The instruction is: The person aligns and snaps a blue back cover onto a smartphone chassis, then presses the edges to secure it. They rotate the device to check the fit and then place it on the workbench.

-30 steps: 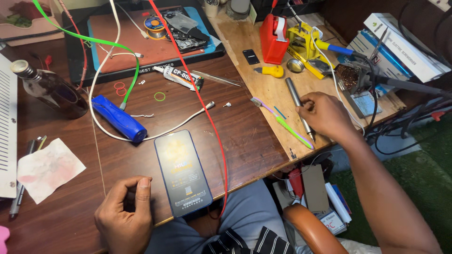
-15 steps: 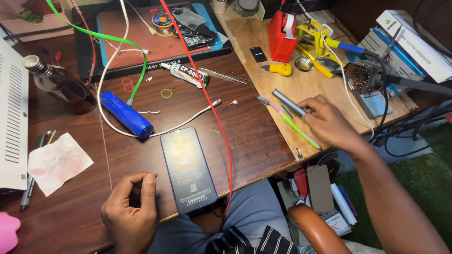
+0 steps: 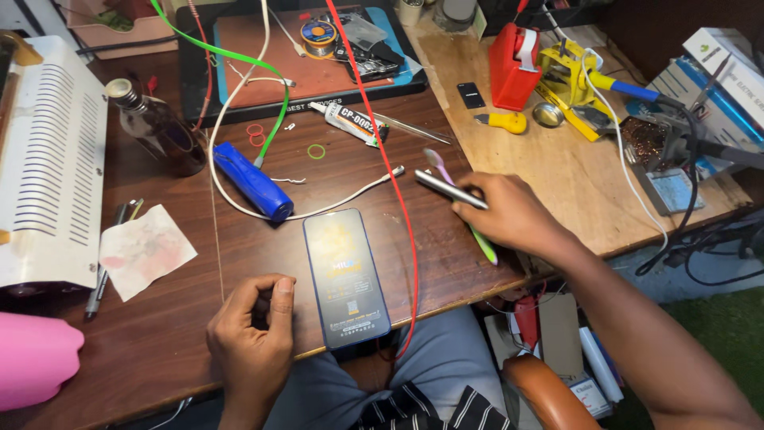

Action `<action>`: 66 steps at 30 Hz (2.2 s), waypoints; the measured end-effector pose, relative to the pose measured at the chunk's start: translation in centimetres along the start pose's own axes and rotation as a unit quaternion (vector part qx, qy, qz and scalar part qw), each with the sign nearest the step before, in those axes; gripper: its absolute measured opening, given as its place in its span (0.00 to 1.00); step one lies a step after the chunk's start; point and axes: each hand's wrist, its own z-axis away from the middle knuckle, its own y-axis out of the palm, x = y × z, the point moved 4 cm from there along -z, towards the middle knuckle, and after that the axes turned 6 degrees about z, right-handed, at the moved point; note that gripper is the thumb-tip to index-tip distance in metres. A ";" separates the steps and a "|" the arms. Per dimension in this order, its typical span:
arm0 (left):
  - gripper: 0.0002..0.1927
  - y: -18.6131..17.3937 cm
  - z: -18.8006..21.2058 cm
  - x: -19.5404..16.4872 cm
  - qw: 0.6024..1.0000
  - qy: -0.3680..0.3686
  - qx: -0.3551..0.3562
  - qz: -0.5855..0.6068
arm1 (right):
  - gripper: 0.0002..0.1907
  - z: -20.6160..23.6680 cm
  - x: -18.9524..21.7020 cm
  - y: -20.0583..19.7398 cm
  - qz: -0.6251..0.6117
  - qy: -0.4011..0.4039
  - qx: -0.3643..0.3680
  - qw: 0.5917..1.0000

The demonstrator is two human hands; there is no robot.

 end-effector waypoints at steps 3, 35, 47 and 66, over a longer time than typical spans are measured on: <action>0.07 0.1 0.0 -0.1 1.000 0.005 0.002 -0.002 | 0.17 -2.4 1.0 1.0 -0.062 0.015 0.029 0.998; 0.06 0.3 -0.2 1.7 0.998 0.010 -0.033 -0.046 | 0.13 -4.2 6.6 2.5 0.094 -0.162 -0.135 0.973; 0.05 0.8 -0.2 5.3 0.999 -0.013 -0.031 -0.040 | 0.07 -7.6 2.7 -0.7 -0.030 -0.052 -0.112 0.992; 0.05 1.2 -0.5 5.6 0.997 -0.058 -0.017 -0.040 | 0.06 -9.8 3.1 -0.4 -0.086 -0.145 -0.150 0.974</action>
